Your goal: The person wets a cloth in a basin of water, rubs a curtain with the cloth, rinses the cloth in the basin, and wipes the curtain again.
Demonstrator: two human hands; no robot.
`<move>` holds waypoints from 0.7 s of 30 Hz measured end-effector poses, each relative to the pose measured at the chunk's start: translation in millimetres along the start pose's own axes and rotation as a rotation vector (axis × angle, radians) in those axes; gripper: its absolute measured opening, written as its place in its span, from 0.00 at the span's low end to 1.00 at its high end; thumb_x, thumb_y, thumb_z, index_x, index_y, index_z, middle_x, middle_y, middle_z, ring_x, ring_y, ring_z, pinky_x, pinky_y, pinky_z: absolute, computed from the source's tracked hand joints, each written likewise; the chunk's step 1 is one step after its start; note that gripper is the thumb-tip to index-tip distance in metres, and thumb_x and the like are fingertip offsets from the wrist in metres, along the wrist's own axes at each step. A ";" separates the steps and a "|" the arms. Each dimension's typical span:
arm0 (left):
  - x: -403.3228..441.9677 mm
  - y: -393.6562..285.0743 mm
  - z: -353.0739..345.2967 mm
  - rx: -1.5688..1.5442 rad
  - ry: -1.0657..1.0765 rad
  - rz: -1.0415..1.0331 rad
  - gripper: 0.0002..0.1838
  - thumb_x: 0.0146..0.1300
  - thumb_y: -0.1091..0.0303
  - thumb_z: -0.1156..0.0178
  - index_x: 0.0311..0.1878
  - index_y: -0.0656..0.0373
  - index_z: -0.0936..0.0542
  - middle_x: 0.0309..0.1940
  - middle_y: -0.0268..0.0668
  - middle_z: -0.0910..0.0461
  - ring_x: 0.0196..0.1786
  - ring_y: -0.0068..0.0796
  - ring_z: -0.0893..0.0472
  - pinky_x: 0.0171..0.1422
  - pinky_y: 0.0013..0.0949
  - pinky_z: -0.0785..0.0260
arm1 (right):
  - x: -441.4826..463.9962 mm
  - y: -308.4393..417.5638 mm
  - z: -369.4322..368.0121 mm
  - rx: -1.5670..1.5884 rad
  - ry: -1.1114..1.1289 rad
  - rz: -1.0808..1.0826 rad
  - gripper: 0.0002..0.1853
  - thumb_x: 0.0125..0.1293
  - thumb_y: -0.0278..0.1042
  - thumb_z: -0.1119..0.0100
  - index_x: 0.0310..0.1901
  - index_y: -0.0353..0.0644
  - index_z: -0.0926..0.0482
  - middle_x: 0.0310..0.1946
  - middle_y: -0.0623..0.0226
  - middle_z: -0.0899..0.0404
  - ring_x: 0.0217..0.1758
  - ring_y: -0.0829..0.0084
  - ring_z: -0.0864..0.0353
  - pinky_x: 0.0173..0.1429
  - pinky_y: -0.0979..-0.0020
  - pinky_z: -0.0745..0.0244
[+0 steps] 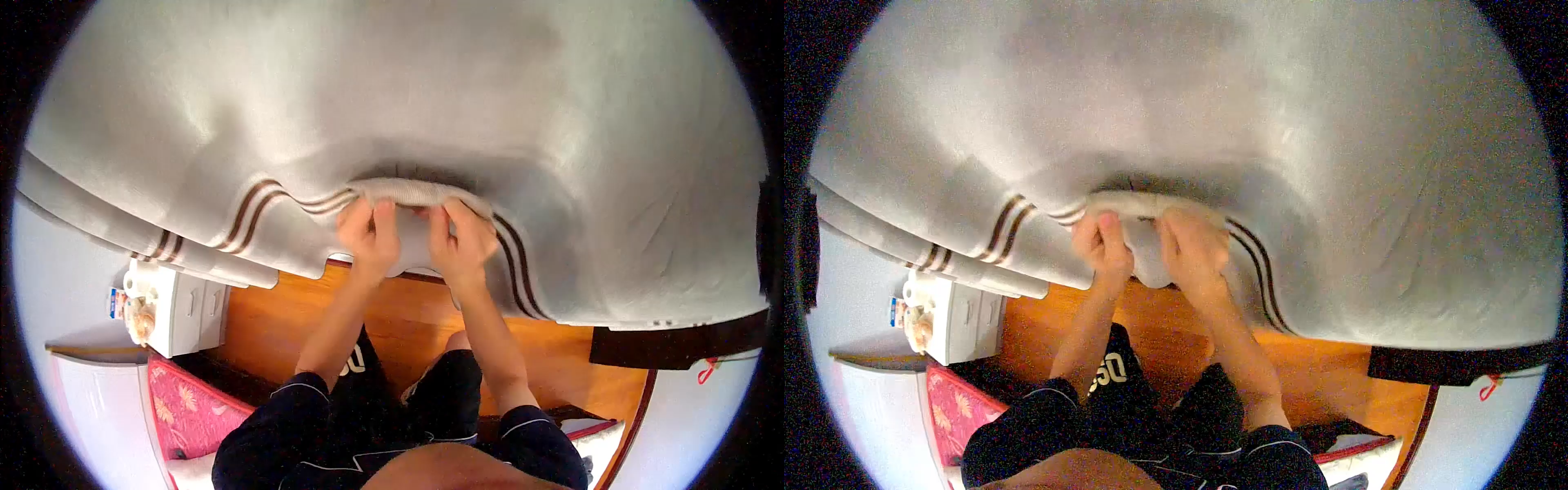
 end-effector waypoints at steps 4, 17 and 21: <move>75.8 -71.2 12.8 0.201 -0.081 -0.020 0.11 0.62 0.73 0.49 0.24 0.67 0.26 0.13 0.35 0.29 0.16 0.20 0.32 0.21 0.23 0.41 | 93.9 43.7 26.1 0.064 0.084 -0.071 0.06 0.57 0.20 0.40 0.36 0.34 0.26 0.19 0.65 0.21 0.19 0.73 0.22 0.24 0.77 0.31; 207.1 -138.7 -16.7 -0.102 0.023 0.307 0.14 0.67 0.68 0.49 0.25 0.64 0.25 0.21 0.34 0.21 0.24 0.20 0.25 0.29 0.26 0.32 | 212.3 59.1 33.6 0.121 -0.008 -0.500 0.07 0.64 0.32 0.46 0.37 0.38 0.24 0.27 0.54 0.21 0.29 0.56 0.19 0.33 0.61 0.26; 196.4 -124.5 -18.7 -0.180 -0.010 0.316 0.12 0.65 0.70 0.48 0.25 0.65 0.27 0.18 0.36 0.22 0.21 0.21 0.25 0.28 0.25 0.33 | 202.7 62.3 34.0 0.047 -0.100 -0.393 0.06 0.63 0.30 0.46 0.34 0.37 0.25 0.24 0.54 0.22 0.25 0.55 0.21 0.30 0.61 0.27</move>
Point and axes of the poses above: each hand's wrist, its own x-axis towards the middle knuckle, its own z-axis out of the back of the hand, y = z × x, the point moved 5 cm from there along x, towards the middle knuckle
